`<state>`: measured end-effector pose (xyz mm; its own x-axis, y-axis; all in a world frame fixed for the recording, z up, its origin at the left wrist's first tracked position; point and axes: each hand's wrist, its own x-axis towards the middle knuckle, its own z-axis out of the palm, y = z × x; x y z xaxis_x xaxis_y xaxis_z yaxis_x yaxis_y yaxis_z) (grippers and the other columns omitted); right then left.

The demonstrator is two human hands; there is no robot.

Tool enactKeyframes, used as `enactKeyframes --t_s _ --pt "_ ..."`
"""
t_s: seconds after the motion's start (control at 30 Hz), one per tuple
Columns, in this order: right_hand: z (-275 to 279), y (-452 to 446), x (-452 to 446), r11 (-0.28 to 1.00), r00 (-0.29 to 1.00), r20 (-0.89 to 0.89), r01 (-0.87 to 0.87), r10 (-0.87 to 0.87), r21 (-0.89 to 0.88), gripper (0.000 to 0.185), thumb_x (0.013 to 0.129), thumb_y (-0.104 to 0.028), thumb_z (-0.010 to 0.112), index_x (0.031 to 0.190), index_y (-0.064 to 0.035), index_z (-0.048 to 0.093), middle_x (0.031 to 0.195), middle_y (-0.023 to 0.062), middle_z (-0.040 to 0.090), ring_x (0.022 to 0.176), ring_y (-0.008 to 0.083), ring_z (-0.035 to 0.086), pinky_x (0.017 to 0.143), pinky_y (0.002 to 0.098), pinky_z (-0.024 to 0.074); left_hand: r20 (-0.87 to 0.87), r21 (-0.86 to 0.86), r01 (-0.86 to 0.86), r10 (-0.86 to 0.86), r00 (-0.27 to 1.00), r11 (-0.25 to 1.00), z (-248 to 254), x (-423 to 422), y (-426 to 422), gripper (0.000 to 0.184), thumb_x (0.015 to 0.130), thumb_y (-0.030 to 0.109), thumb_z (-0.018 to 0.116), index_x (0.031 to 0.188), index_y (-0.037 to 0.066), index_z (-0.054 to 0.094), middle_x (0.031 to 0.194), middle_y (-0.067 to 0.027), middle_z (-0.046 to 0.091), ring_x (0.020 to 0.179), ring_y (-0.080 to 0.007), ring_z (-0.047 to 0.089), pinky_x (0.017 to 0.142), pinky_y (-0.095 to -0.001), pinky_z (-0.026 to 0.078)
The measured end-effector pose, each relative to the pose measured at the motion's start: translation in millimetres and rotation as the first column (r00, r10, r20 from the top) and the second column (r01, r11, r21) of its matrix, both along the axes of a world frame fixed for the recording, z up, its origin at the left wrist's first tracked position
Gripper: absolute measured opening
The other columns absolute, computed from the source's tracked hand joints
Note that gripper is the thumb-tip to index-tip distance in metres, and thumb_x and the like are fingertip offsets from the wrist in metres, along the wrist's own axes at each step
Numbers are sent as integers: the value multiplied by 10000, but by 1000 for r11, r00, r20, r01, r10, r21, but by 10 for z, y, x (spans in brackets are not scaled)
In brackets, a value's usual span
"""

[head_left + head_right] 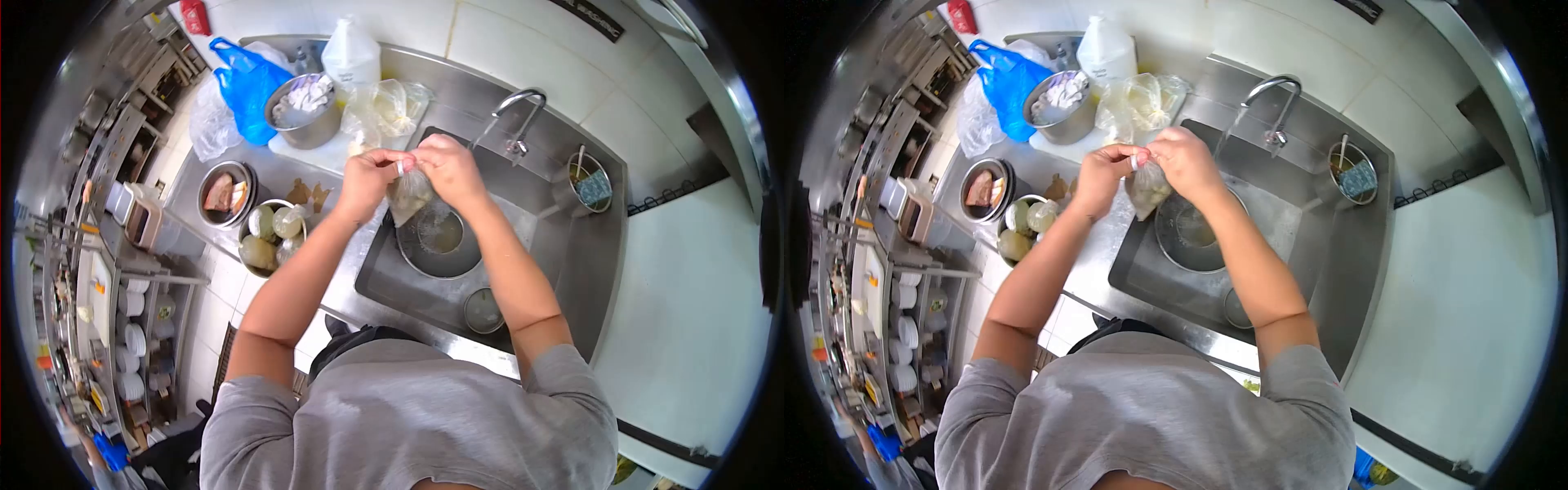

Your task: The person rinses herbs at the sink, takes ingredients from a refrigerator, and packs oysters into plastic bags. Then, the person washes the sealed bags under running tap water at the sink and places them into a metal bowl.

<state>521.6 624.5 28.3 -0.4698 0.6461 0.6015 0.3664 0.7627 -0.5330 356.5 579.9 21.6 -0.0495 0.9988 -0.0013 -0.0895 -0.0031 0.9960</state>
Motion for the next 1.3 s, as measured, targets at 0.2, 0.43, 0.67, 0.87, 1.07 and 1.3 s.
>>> enactKeyframes --t_s 0.2,0.43,0.67,0.87,1.07,1.3 --pt "-738 -283 -588 995 972 234 -31 7 95 90 734 -72 577 787 -31 638 759 110 563 798 300 559 712 397 459 262 -452 -461 608 750 764 -857 -36 -122 255 812 -29 548 1051 42 497 757 -43 576 595 -128 526 494 -259 393" --pt "-1395 -588 -998 866 994 -111 -66 12 -496 81 717 -61 674 777 -24 632 736 133 583 676 314 574 600 375 464 221 -624 -467 715 663 626 -1350 -229 -461 203 832 15 520 1030 53 496 784 -40 540 627 -151 554 530 -287 456" --pt "-1802 -500 -1037 746 994 -107 -60 -16 -664 137 726 -73 691 838 -9 645 744 86 633 628 104 572 569 256 459 -718 118 -341 318 620 933 -1486 -624 -637 87 795 95 648 788 10 629 824 -103 603 702 -152 581 645 -311 475" --pt "-1908 -410 -1065 597 966 -239 -136 -96 -790 118 734 -63 673 833 3 671 710 92 664 637 129 615 612 264 487 -178 -308 -147 94 979 940 -1487 -918 -536 150 786 125 687 806 -11 628 736 -70 595 649 -141 555 618 -287 459" --pt "-1750 -605 -1170 643 915 -357 -160 -188 -749 135 728 -28 696 857 8 678 767 76 684 687 125 635 646 265 503 -43 -539 -199 209 977 818 -1564 -944 -406 192 831 168 658 826 -19 611 677 -48 583 614 -123 564 547 -256 464" --pt "-1806 -380 -1075 458 975 -212 -161 -63 -874 238 697 -32 747 916 9 664 855 80 688 724 119 628 672 258 509 66 -544 -51 103 992 838 -1569 -1013 -418 183 877 156 604 905 -25 599 762 -55 599 651 -132 574 611 -262 500"
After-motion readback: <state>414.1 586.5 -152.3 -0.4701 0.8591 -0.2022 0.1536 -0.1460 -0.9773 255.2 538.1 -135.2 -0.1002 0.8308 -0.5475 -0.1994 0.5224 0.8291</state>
